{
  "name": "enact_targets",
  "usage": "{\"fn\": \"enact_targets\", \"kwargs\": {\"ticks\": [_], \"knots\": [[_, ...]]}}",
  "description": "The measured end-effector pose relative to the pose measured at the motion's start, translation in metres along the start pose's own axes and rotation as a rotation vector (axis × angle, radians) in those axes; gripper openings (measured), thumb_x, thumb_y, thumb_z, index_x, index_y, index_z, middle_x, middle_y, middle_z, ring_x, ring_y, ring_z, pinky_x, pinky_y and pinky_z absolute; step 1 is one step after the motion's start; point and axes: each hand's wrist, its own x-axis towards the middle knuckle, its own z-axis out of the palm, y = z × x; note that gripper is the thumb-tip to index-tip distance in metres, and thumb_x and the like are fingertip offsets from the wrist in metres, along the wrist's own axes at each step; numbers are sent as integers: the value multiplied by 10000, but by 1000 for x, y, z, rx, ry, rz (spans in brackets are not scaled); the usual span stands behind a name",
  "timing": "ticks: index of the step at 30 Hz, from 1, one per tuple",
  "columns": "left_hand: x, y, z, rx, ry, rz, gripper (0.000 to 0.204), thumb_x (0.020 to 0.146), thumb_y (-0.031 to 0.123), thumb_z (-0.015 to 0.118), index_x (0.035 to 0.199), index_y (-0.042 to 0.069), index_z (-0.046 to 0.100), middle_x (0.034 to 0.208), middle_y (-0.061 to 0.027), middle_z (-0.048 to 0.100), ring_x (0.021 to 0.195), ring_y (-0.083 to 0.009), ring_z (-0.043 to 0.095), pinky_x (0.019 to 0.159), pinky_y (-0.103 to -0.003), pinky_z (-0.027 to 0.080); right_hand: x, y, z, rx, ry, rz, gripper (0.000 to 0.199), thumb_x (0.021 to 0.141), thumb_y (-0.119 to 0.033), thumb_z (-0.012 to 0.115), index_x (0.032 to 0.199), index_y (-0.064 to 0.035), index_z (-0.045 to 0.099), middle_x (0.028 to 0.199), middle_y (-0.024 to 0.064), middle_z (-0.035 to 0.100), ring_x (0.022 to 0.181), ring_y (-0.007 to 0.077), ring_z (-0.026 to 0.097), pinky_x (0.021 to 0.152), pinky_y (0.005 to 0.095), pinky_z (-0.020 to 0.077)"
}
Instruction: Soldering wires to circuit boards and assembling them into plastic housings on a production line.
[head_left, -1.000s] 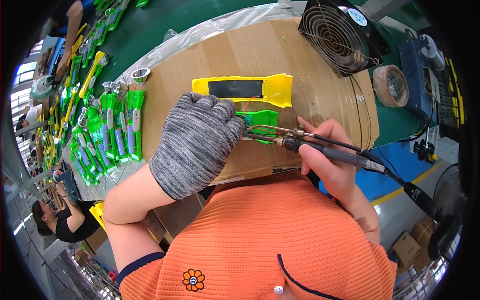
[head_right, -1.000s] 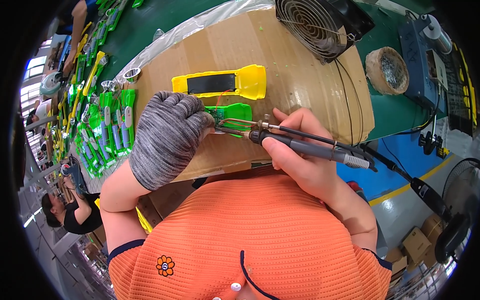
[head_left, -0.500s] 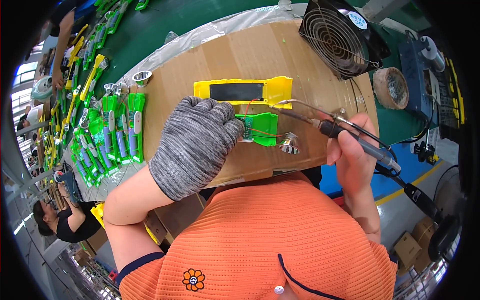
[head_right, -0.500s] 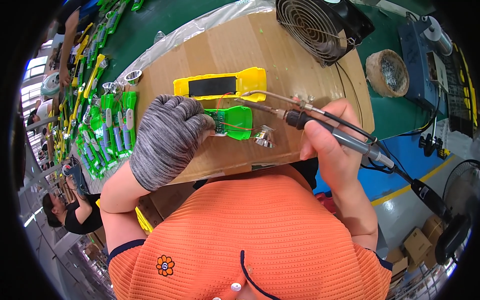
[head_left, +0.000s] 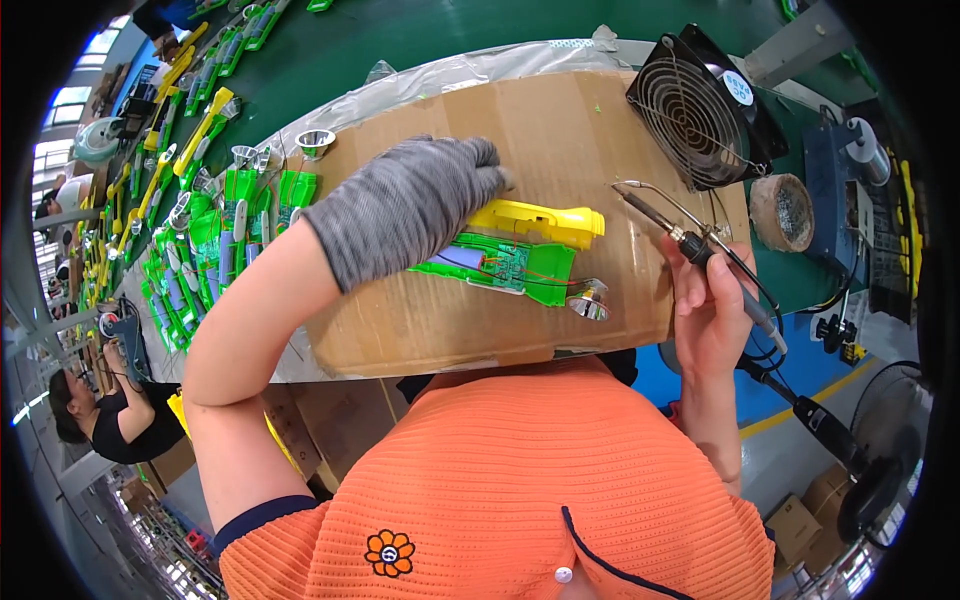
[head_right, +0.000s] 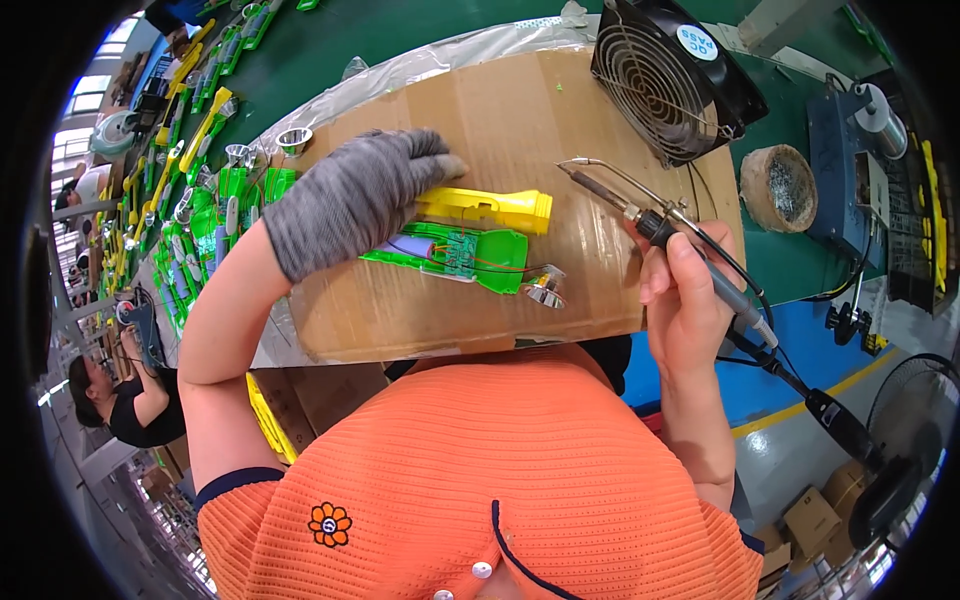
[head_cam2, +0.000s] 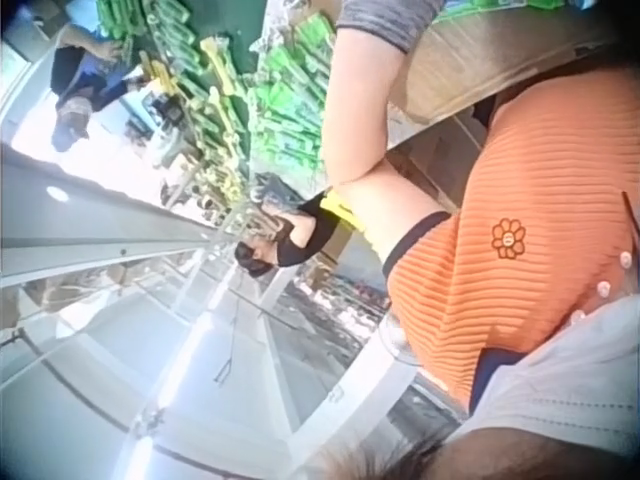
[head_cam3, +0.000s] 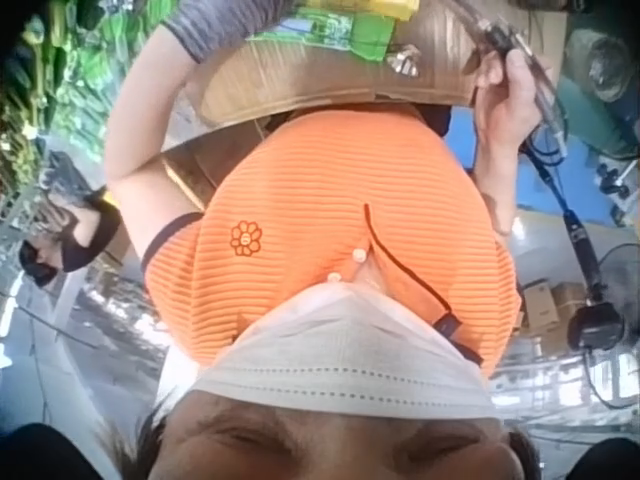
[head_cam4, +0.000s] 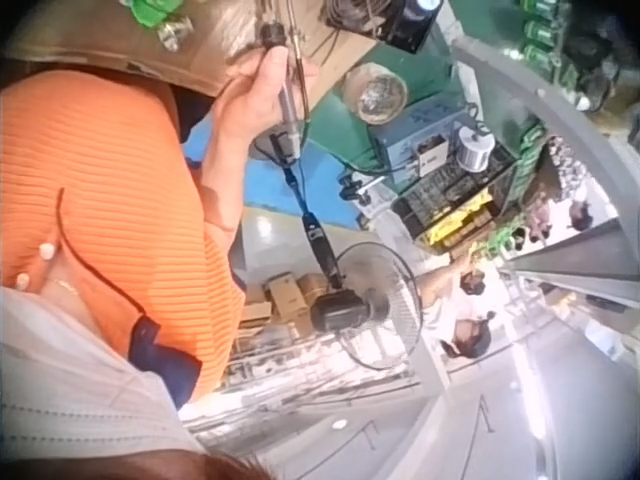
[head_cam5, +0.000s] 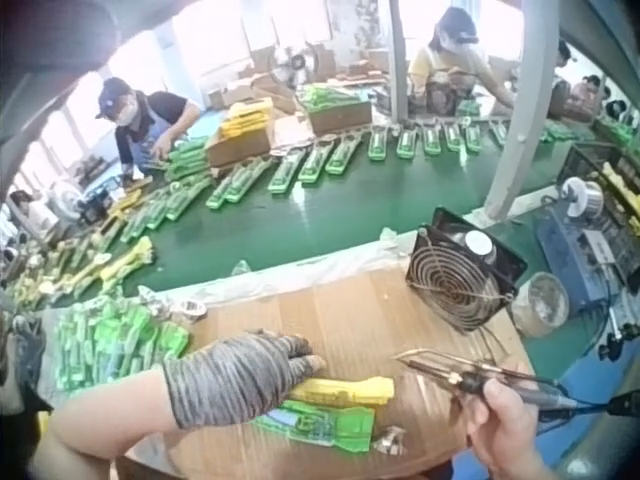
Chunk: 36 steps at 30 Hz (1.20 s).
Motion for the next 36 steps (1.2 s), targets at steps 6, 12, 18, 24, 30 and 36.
{"fn": "enact_targets", "kwargs": {"ticks": [6,12,18,24,30,36], "knots": [[-50,18,40,143,148,80,678,825,232,681,1431,53,436,1118,-141,616,1001,-286,607,874,-415,472,-3,2,4,60,20,-15,126,950,-66,555,900,-58,439,626,39,451,521,120,453,935,403,526],[-36,-62,-11,242,326,-129,530,883,131,624,1393,151,484,901,-123,644,854,-308,662,767,-420,526,-1,-1,10,-38,42,-62,112,943,-63,566,923,-59,456,721,98,548,528,116,479,623,267,510],[-66,-223,-48,455,60,-624,736,867,213,720,1491,149,335,1290,-162,575,1166,-350,591,992,-464,462,4,7,30,-61,20,-61,158,952,-95,589,945,-51,437,774,143,610,516,107,490,522,238,459],[-104,-240,-46,258,105,-773,833,871,456,696,1536,130,316,1352,-199,533,1212,-383,558,1027,-474,442,9,24,25,-142,-9,-125,140,962,-77,573,970,-50,436,686,89,554,516,112,479,659,283,505],[-294,-128,-93,225,665,-728,512,979,358,614,1393,70,524,1299,-165,621,1209,-311,588,1025,-381,448,15,27,12,-65,-41,-52,164,1004,-68,533,862,-75,450,641,5,425,596,95,425,1049,426,448],[-494,2,12,-145,329,-1394,748,885,548,672,1346,-19,509,1231,-240,629,1164,-376,596,973,-407,475,10,17,26,-175,-96,-88,338,1043,-172,484,728,-83,397,648,-4,346,625,105,336,1125,437,382]]}}
